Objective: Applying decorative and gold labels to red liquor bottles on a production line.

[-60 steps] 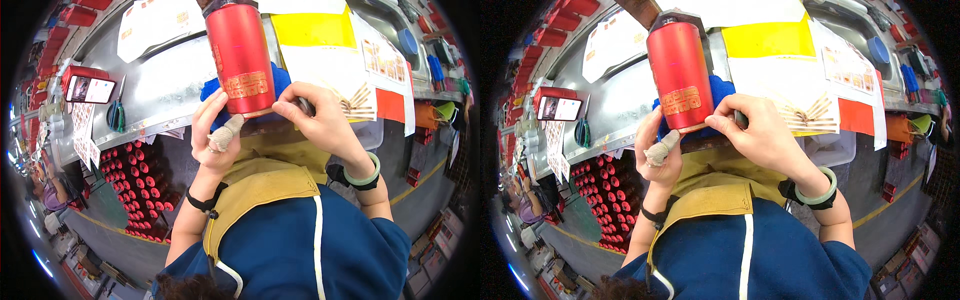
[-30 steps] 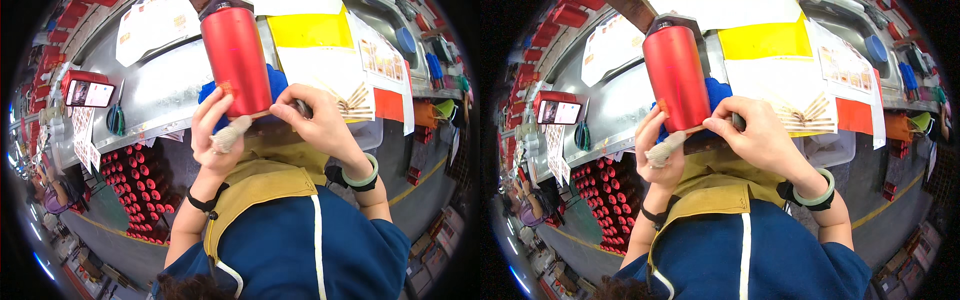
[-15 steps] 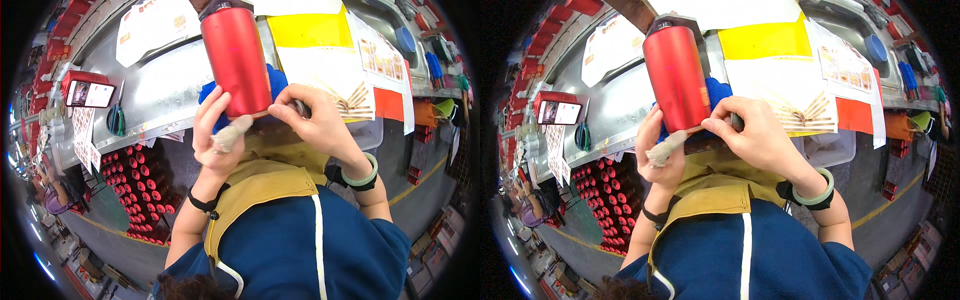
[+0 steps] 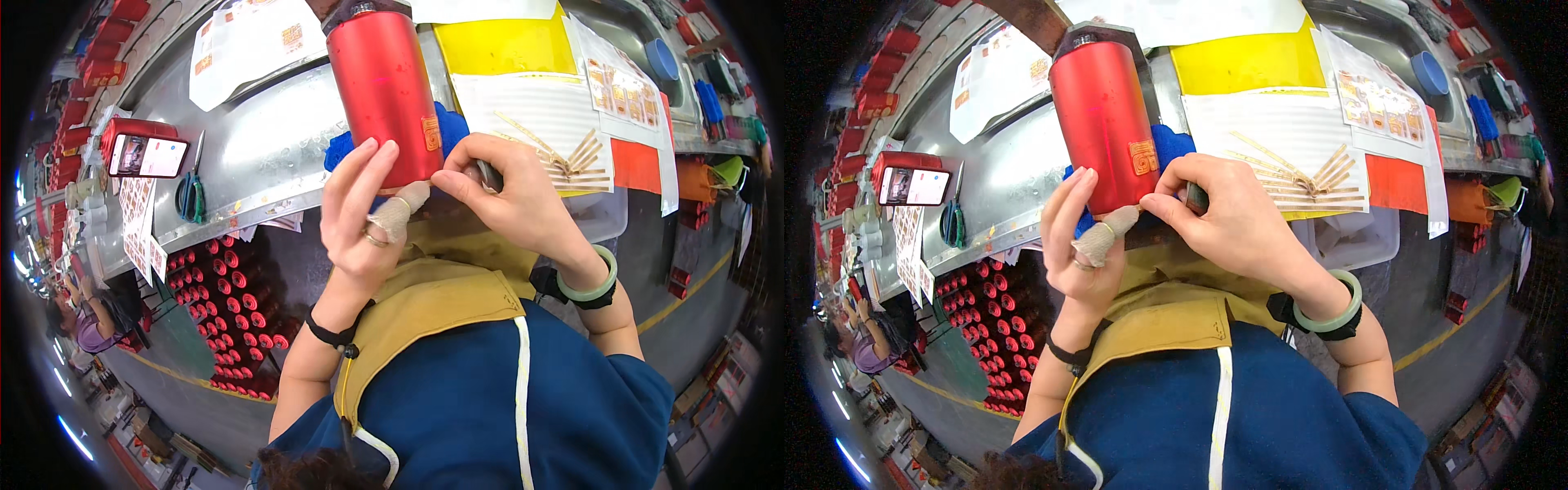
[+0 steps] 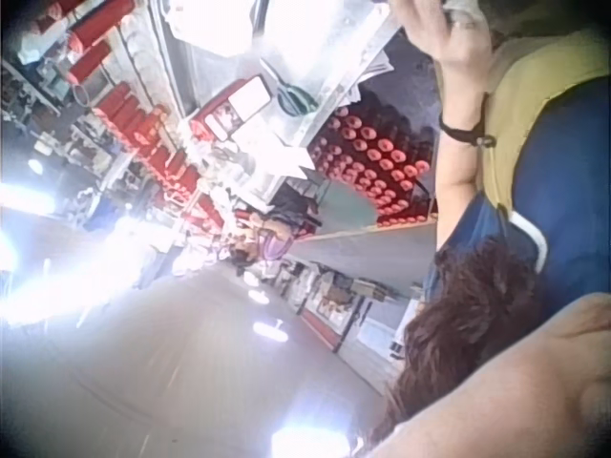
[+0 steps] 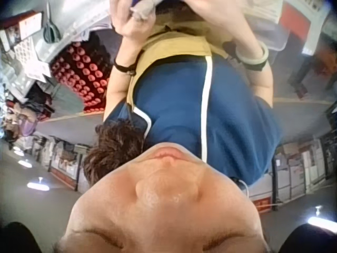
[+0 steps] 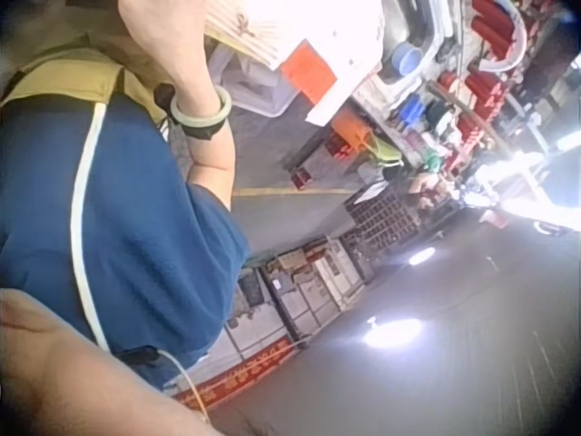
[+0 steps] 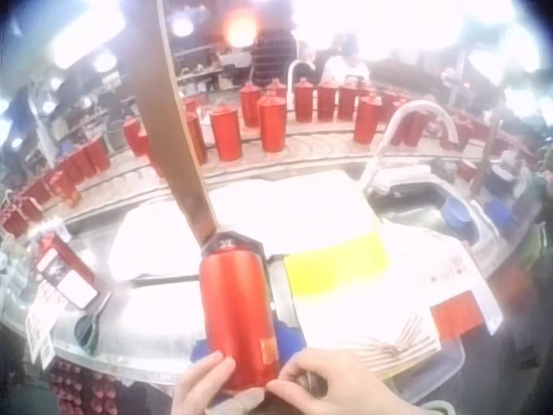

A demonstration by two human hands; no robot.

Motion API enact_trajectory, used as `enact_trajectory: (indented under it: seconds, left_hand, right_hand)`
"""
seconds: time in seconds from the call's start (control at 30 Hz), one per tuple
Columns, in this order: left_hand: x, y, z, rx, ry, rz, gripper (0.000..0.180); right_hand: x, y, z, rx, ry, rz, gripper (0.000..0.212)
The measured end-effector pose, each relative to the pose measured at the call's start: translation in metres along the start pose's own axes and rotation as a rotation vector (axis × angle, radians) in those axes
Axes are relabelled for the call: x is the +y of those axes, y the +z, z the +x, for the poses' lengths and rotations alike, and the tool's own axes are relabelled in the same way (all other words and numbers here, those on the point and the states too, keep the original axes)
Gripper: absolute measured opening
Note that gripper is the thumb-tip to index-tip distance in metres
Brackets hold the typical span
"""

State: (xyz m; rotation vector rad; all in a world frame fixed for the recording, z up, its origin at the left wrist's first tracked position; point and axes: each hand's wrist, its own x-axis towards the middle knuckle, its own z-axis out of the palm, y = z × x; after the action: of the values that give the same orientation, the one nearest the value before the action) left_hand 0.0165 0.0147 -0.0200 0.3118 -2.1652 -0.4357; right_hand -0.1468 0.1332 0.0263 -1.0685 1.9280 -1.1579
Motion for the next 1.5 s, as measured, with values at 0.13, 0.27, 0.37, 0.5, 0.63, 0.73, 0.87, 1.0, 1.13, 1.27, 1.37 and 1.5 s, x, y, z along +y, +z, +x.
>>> enact_trajectory:
  seconds: [0.13,0.27,0.37,0.5,0.63,0.73,0.87,1.0,1.13,1.27,1.37,1.5]
  left_hand:
    - [-0.008,0.01,-0.014,0.147,-0.141,-0.196,0.036]
    - [0.0,0.004,-0.006,0.093,-0.117,-0.064,0.027]
    - [0.001,0.002,-0.003,0.045,-0.04,-0.072,0.029]
    - [-0.003,0.012,-0.013,0.197,-0.209,-0.228,0.032]
    - [-0.004,0.011,-0.012,0.157,-0.166,-0.153,0.036]
    - [-0.005,0.011,-0.013,0.15,-0.168,-0.139,0.035]
    - [-0.008,0.015,-0.018,0.191,-0.164,-0.178,0.038]
    - [-0.009,0.011,-0.023,0.148,-0.229,-0.242,0.047]
    - [-0.011,0.011,-0.025,0.108,-0.215,-0.282,0.053]
    - [-0.014,0.01,-0.025,0.106,-0.207,-0.291,0.053]
    - [-0.013,0.011,-0.025,0.108,-0.21,-0.293,0.054]
    - [-0.01,0.014,-0.018,0.18,-0.166,-0.204,0.047]
  right_hand:
    - [-0.004,0.003,0.002,0.015,-0.04,-0.022,0.023]
    - [-0.002,0.004,0.001,0.04,-0.079,-0.02,0.023]
    - [-0.009,-0.004,0.0,-0.054,0.072,0.004,0.024]
    - [-0.003,-0.001,-0.005,0.07,-0.07,-0.066,0.023]
    - [-0.002,0.001,-0.014,0.173,-0.019,0.12,0.015]
    - [-0.001,0.005,-0.013,0.185,-0.232,0.002,0.006]
    - [-0.01,0.01,-0.014,0.212,-0.204,-0.184,0.008]
    - [-0.006,0.017,-0.011,0.222,-0.267,-0.143,0.012]
    - [-0.007,0.021,-0.009,0.213,-0.274,-0.135,0.016]
    - [-0.009,0.026,-0.008,0.227,-0.233,-0.125,0.023]
    - [-0.011,0.026,-0.008,0.218,-0.21,-0.097,0.024]
    - [-0.008,0.026,-0.007,0.224,-0.219,-0.125,0.023]
